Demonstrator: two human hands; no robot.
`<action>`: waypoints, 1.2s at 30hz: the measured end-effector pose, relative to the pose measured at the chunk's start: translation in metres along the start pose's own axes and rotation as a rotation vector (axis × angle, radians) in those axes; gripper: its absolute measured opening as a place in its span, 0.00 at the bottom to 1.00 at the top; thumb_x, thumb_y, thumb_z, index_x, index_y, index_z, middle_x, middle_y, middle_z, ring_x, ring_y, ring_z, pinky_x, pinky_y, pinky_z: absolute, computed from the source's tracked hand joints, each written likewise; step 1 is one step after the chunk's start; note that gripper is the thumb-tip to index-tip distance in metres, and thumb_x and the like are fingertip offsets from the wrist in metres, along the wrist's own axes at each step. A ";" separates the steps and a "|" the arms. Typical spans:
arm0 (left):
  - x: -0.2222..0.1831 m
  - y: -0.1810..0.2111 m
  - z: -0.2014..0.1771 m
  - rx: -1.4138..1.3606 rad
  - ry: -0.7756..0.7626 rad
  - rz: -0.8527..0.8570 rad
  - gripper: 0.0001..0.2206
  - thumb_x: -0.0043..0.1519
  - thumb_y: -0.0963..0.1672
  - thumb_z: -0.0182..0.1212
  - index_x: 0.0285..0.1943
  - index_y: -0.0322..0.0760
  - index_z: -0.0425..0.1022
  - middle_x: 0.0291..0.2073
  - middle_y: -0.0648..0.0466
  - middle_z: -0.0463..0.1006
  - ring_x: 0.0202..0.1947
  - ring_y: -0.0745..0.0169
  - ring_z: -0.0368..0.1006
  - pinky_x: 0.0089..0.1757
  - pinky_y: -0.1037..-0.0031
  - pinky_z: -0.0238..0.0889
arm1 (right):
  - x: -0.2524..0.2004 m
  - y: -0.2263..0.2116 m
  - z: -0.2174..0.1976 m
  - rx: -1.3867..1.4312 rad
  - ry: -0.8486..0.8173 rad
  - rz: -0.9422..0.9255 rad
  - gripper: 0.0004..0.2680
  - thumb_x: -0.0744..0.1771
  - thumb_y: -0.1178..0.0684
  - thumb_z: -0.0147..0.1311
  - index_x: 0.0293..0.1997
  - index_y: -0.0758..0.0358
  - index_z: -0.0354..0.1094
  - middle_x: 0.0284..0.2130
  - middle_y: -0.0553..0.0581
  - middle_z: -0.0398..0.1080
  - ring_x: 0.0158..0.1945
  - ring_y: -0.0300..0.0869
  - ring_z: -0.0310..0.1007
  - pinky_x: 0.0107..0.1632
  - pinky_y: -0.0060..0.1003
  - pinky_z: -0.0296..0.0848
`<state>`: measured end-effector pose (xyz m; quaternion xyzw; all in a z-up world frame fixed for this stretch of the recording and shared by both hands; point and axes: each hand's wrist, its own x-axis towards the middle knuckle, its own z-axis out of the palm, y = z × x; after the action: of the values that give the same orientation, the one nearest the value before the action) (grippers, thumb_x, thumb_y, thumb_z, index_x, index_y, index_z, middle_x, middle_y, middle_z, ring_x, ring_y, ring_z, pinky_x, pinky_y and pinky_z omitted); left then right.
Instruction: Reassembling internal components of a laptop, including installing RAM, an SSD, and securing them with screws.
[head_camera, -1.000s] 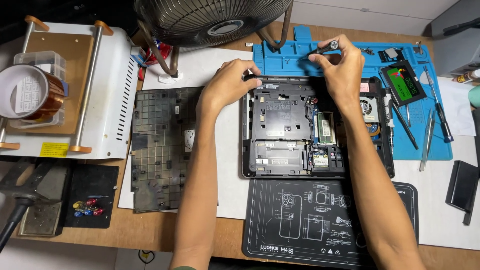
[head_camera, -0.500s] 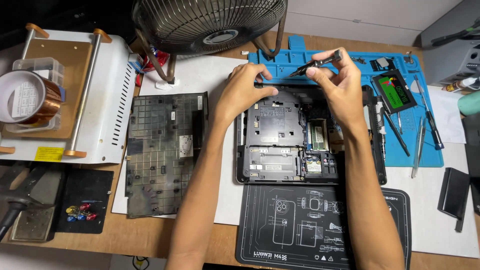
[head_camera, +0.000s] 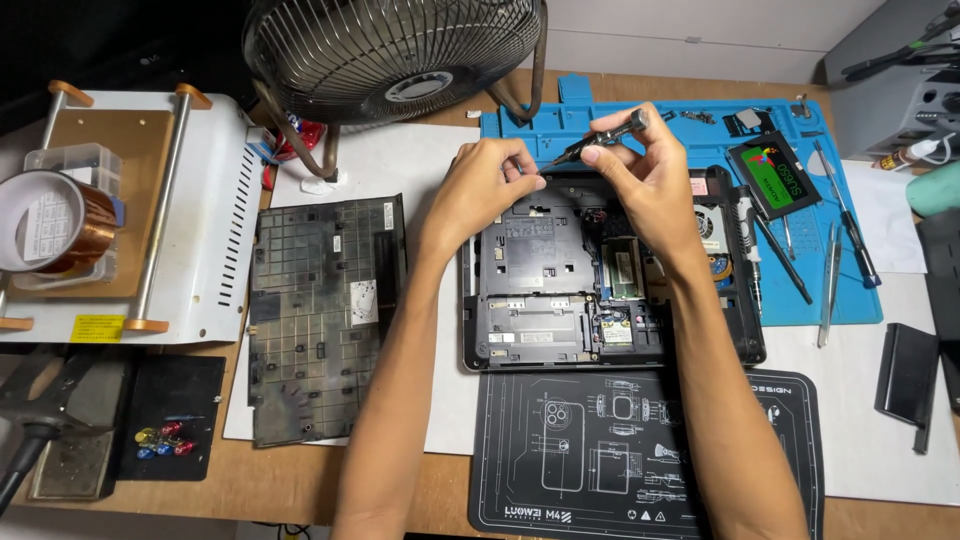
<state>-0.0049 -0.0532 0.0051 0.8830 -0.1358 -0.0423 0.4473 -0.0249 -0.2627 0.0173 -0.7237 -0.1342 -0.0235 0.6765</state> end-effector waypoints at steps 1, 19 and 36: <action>0.000 0.000 0.000 0.002 -0.003 -0.006 0.07 0.60 0.45 0.69 0.31 0.44 0.77 0.20 0.62 0.74 0.26 0.70 0.68 0.37 0.74 0.63 | 0.000 0.000 0.000 0.015 -0.004 0.007 0.07 0.70 0.58 0.58 0.50 0.57 0.63 0.39 0.48 0.68 0.41 0.32 0.73 0.44 0.25 0.74; 0.003 -0.005 -0.001 -0.139 0.002 0.092 0.03 0.61 0.42 0.66 0.34 0.44 0.81 0.26 0.64 0.77 0.28 0.76 0.65 0.34 0.82 0.62 | -0.001 -0.004 -0.003 0.002 0.013 -0.010 0.07 0.70 0.57 0.58 0.50 0.57 0.63 0.44 0.49 0.66 0.41 0.32 0.72 0.48 0.24 0.71; 0.001 -0.005 -0.006 -0.301 0.007 0.158 0.02 0.62 0.43 0.64 0.36 0.44 0.79 0.34 0.62 0.81 0.35 0.76 0.70 0.38 0.82 0.62 | -0.001 -0.007 -0.002 0.049 0.010 -0.085 0.09 0.70 0.54 0.56 0.53 0.60 0.61 0.48 0.57 0.67 0.49 0.41 0.76 0.59 0.35 0.82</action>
<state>-0.0015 -0.0464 0.0045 0.7927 -0.1955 -0.0240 0.5770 -0.0272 -0.2643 0.0236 -0.7005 -0.1620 -0.0526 0.6930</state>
